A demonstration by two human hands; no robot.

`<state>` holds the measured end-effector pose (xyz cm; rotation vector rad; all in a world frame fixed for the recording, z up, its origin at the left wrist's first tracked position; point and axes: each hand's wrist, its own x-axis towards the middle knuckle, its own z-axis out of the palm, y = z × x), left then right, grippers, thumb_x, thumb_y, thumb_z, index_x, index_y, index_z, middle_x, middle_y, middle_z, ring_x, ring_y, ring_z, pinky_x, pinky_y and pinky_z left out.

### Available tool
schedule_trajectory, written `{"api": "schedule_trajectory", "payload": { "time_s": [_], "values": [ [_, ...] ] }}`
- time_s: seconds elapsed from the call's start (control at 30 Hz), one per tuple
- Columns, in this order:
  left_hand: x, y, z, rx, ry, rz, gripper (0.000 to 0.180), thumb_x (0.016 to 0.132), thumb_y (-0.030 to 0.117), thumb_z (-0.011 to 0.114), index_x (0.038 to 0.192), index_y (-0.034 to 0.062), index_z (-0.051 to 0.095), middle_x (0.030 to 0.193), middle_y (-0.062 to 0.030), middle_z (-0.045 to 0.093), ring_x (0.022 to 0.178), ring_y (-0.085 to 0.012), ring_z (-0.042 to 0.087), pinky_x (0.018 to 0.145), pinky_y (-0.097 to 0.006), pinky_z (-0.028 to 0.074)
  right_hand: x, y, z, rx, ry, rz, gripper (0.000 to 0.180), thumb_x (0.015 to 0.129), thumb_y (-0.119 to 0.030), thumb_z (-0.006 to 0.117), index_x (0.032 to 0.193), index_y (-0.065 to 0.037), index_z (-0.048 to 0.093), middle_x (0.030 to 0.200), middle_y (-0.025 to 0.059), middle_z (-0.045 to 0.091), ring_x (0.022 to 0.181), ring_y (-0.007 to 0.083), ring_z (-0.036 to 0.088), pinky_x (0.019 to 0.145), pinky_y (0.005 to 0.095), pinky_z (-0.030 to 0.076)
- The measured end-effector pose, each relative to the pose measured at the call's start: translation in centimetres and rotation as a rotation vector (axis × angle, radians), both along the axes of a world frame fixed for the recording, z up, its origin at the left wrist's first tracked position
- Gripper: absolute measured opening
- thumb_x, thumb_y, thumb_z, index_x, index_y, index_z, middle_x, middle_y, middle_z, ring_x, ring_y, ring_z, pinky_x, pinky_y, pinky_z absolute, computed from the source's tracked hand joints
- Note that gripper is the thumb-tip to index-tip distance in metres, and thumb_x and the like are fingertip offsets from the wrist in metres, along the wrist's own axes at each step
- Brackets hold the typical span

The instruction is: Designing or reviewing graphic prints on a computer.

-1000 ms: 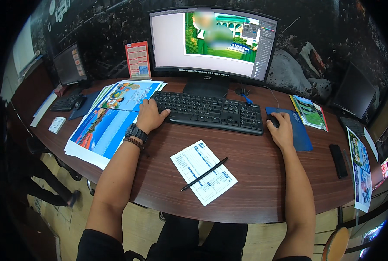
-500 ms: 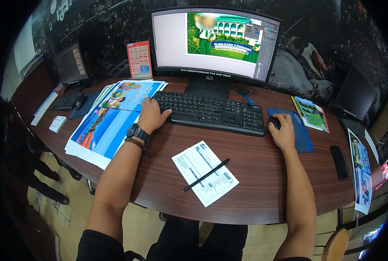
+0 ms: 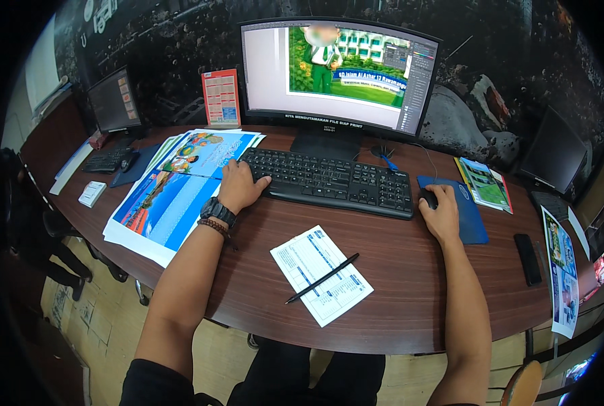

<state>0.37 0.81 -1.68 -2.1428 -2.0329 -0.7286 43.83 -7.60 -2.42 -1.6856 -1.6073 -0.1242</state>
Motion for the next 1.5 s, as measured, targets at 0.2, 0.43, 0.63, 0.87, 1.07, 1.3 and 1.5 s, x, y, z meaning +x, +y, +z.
{"api": "schedule_trajectory", "payload": {
  "time_s": [0.2, 0.43, 0.63, 0.87, 1.07, 1.3, 1.5],
  "values": [
    [-0.05, 0.1, -0.13, -0.022, -0.009, 0.055, 0.077, 0.083, 0.054, 0.07, 0.11, -0.0169, 0.057, 0.116, -0.0318, 0.054, 0.109, -0.0444, 0.052, 0.096, -0.049, 0.045, 0.14, 0.0, -0.13, -0.007, -0.003, -0.006, 0.034, 0.081, -0.021, 0.068, 0.113, -0.007, 0.067, 0.117, 0.0142, 0.057, 0.111, 0.0346, 0.058, 0.095, 0.0404, 0.046],
    [-0.03, -0.07, -0.04, -0.016, -0.011, 0.053, 0.077, 0.082, 0.054, 0.071, 0.109, -0.0164, 0.058, 0.116, -0.032, 0.054, 0.107, -0.0443, 0.054, 0.094, -0.048, 0.047, 0.24, 0.05, -0.1, -0.008, -0.002, -0.004, 0.033, 0.08, -0.02, 0.067, 0.11, -0.006, 0.067, 0.117, 0.0142, 0.057, 0.111, 0.0349, 0.058, 0.095, 0.0411, 0.046],
    [-0.12, 0.03, -0.17, -0.01, -0.011, 0.043, 0.076, 0.082, 0.055, 0.071, 0.108, -0.0159, 0.058, 0.116, -0.032, 0.054, 0.106, -0.0443, 0.055, 0.094, -0.048, 0.047, -0.06, -0.09, 0.16, -0.023, 0.011, -0.018, 0.032, 0.079, -0.019, 0.066, 0.108, -0.006, 0.067, 0.115, 0.0143, 0.057, 0.11, 0.0349, 0.058, 0.094, 0.0413, 0.046],
    [-0.12, 0.12, -0.35, 0.014, 0.003, 0.041, 0.077, 0.082, 0.055, 0.071, 0.108, -0.0159, 0.058, 0.115, -0.0313, 0.055, 0.107, -0.0441, 0.055, 0.094, -0.047, 0.047, 0.14, -0.08, 0.05, -0.024, -0.012, -0.016, 0.033, 0.079, -0.02, 0.065, 0.11, -0.008, 0.066, 0.116, 0.0138, 0.056, 0.11, 0.0349, 0.058, 0.094, 0.0416, 0.046],
    [-0.14, -0.05, -0.22, 0.016, -0.003, 0.055, 0.076, 0.081, 0.056, 0.071, 0.106, -0.0151, 0.059, 0.114, -0.0313, 0.055, 0.106, -0.0442, 0.055, 0.094, -0.047, 0.047, -0.22, -0.17, 0.16, -0.013, -0.001, -0.014, 0.033, 0.08, -0.02, 0.065, 0.11, -0.008, 0.066, 0.116, 0.0137, 0.056, 0.11, 0.0352, 0.057, 0.094, 0.0419, 0.046],
    [-0.13, 0.04, -0.31, 0.03, 0.011, 0.047, 0.076, 0.081, 0.055, 0.071, 0.106, -0.015, 0.058, 0.113, -0.0305, 0.056, 0.105, -0.0436, 0.055, 0.093, -0.047, 0.047, -0.15, -0.25, 0.16, -0.014, -0.005, -0.01, 0.032, 0.079, -0.019, 0.065, 0.109, -0.008, 0.066, 0.115, 0.0131, 0.056, 0.109, 0.0349, 0.058, 0.093, 0.0418, 0.046],
    [-0.13, 0.11, -0.34, 0.017, -0.006, 0.046, 0.077, 0.082, 0.055, 0.071, 0.107, -0.0161, 0.058, 0.115, -0.0314, 0.055, 0.108, -0.0438, 0.054, 0.095, -0.048, 0.046, -0.1, -0.24, 0.12, -0.017, -0.003, -0.012, 0.031, 0.078, -0.018, 0.065, 0.107, -0.007, 0.066, 0.114, 0.0123, 0.057, 0.109, 0.0343, 0.058, 0.093, 0.0411, 0.047]
  ]
}}
